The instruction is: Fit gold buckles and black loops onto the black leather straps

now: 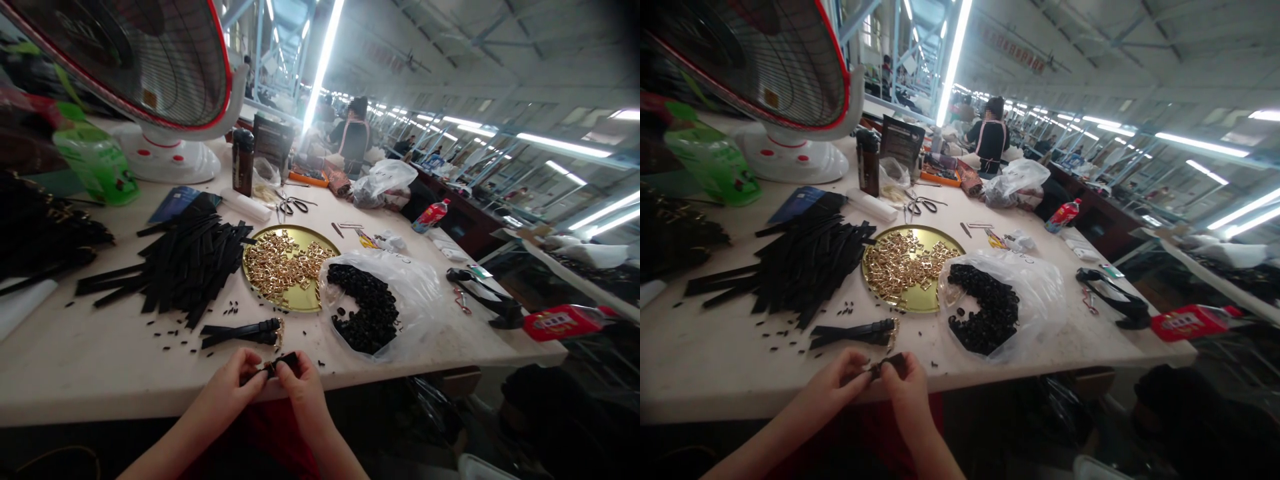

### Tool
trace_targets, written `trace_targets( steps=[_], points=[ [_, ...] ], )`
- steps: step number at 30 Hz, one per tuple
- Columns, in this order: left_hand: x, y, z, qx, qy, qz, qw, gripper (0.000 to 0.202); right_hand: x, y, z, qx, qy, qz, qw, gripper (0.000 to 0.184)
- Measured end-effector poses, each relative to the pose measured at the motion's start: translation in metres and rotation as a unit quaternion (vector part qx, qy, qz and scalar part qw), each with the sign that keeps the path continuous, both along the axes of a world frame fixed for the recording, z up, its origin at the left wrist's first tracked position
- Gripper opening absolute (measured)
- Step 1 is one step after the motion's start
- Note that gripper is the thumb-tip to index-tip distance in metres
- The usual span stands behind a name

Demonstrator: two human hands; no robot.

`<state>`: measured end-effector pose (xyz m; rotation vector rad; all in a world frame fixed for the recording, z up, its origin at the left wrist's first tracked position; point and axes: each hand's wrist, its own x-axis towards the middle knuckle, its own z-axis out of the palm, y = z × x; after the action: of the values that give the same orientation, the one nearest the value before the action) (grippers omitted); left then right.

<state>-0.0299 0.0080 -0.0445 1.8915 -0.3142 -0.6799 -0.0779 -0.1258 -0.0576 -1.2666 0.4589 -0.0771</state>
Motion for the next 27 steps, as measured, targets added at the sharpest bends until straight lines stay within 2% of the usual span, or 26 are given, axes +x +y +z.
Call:
trace_targets(
  steps=[4,7,9,11,14,19,21,23,25,27],
  points=[
    [0.000,-0.002,0.001,-0.007,0.042,-0.008,0.999,0.021,-0.005,0.001,-0.002,0.014,-0.023,0.000,1.000,0.023],
    [-0.002,-0.004,0.004,0.000,0.039,0.001,0.999,0.022,-0.011,0.000,-0.002,0.076,-0.045,-0.007,0.996,0.034],
    [-0.004,-0.005,0.008,0.007,0.024,-0.017,1.000,0.023,-0.015,-0.001,-0.001,0.130,-0.039,-0.003,0.991,0.033],
    [-0.006,-0.006,0.013,0.011,-0.013,-0.039,0.999,0.023,-0.017,-0.002,-0.001,0.177,-0.014,0.037,0.983,0.029],
    [-0.009,-0.005,0.020,0.020,-0.065,-0.042,0.997,0.020,-0.019,-0.003,-0.002,0.221,0.017,0.112,0.969,0.035],
    [-0.012,-0.001,0.026,0.077,-0.087,-0.040,0.992,0.017,-0.022,-0.007,0.000,0.269,0.039,0.155,0.950,0.031],
    [-0.013,0.001,0.027,0.078,-0.073,-0.068,0.992,0.017,-0.022,-0.007,0.002,0.264,0.036,0.163,0.950,0.029],
    [-0.013,0.002,0.028,0.083,-0.059,-0.088,0.991,0.016,-0.022,-0.008,0.003,0.229,0.017,0.145,0.962,0.026],
    [-0.013,0.003,0.029,0.101,-0.067,-0.091,0.989,0.014,-0.021,-0.008,0.003,0.156,-0.002,0.108,0.982,0.024],
    [-0.013,0.005,0.030,0.108,-0.071,-0.087,0.988,0.013,-0.019,-0.009,0.002,0.051,-0.002,0.070,0.996,0.024]
  ],
)
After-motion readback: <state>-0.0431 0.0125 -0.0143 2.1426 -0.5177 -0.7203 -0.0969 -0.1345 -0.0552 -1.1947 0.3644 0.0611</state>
